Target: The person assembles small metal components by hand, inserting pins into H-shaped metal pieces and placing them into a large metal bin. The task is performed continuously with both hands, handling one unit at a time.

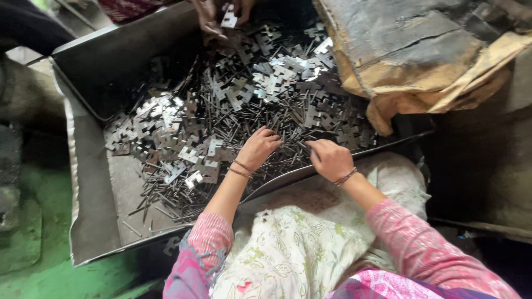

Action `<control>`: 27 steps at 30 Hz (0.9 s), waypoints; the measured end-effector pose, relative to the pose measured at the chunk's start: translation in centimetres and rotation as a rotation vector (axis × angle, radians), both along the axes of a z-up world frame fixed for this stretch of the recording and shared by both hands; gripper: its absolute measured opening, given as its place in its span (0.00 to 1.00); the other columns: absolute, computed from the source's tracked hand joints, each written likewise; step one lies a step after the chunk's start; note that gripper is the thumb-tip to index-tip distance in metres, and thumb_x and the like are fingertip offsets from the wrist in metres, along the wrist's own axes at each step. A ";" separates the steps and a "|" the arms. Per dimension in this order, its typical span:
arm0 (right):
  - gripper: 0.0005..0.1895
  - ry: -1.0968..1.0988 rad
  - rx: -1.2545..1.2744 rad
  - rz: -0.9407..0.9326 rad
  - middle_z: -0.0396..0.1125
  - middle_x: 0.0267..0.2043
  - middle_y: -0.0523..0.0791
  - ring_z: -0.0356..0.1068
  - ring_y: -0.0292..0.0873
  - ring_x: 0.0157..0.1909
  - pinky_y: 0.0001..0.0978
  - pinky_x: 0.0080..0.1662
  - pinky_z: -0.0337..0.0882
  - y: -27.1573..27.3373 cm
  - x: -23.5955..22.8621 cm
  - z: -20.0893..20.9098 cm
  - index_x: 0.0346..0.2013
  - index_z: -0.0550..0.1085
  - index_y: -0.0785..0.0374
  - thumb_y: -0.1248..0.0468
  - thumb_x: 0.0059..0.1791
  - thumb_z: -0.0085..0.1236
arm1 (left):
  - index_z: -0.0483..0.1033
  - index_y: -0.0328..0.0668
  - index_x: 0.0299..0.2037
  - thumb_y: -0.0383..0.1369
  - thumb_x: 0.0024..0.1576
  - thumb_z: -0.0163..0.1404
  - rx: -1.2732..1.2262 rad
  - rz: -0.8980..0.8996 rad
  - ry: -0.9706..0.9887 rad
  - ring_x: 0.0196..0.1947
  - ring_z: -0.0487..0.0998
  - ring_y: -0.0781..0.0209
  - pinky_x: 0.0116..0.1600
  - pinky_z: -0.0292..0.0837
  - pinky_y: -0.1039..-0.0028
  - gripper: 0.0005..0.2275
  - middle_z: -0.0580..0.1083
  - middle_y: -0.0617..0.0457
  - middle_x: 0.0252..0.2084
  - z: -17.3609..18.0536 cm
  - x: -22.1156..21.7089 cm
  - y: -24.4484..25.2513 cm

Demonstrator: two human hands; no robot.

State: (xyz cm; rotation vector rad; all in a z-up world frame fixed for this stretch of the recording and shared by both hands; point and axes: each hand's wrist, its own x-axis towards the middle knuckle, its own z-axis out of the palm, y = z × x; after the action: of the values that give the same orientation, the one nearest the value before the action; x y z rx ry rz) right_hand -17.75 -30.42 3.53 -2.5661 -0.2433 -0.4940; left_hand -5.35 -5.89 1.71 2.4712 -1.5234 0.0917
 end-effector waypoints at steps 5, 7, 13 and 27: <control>0.14 -0.022 -0.053 -0.034 0.73 0.38 0.42 0.74 0.45 0.40 0.36 0.40 0.75 0.4 0.5 -0.1 0.46 0.78 0.58 0.65 0.46 0.55 | 0.79 0.40 0.48 0.30 0.55 0.50 0.017 -0.162 -0.146 0.59 0.72 0.54 0.67 0.65 0.65 0.12 0.76 0.51 0.53 -1.8 2.1 0.1; 0.14 0.007 -0.070 -0.035 0.73 0.37 0.42 0.74 0.44 0.38 0.36 0.39 0.75 0.3 0.5 0.0 0.46 0.78 0.58 0.65 0.46 0.55 | 0.79 0.40 0.49 0.30 0.53 0.49 0.010 -0.180 -0.210 0.58 0.72 0.55 0.66 0.64 0.65 0.14 0.76 0.51 0.53 -2.6 2.4 0.6; 0.14 -0.001 -0.083 -0.049 0.72 0.35 0.41 0.73 0.43 0.36 0.36 0.38 0.75 0.5 0.6 0.4 0.45 0.78 0.57 0.64 0.45 0.56 | 0.79 0.40 0.48 0.29 0.55 0.49 0.220 -0.208 -0.137 0.53 0.75 0.58 0.63 0.69 0.68 0.12 0.77 0.54 0.49 -3.2 3.4 -0.1; 0.14 0.281 0.095 -0.041 0.74 0.42 0.50 0.74 0.55 0.45 0.47 0.45 0.74 -2.1 4.6 -2.9 0.42 0.80 0.59 0.63 0.44 0.55 | 0.81 0.37 0.52 0.24 0.57 0.58 -0.939 0.675 0.814 0.41 0.82 0.65 0.47 0.79 0.76 0.13 0.82 0.54 0.43 -0.6 0.2 2.7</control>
State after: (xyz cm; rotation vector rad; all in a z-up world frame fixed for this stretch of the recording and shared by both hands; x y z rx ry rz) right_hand -13.18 -32.53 0.59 -2.5134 -0.0665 -0.1512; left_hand -5.19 -3.23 1.15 1.7438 -0.1742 -0.0703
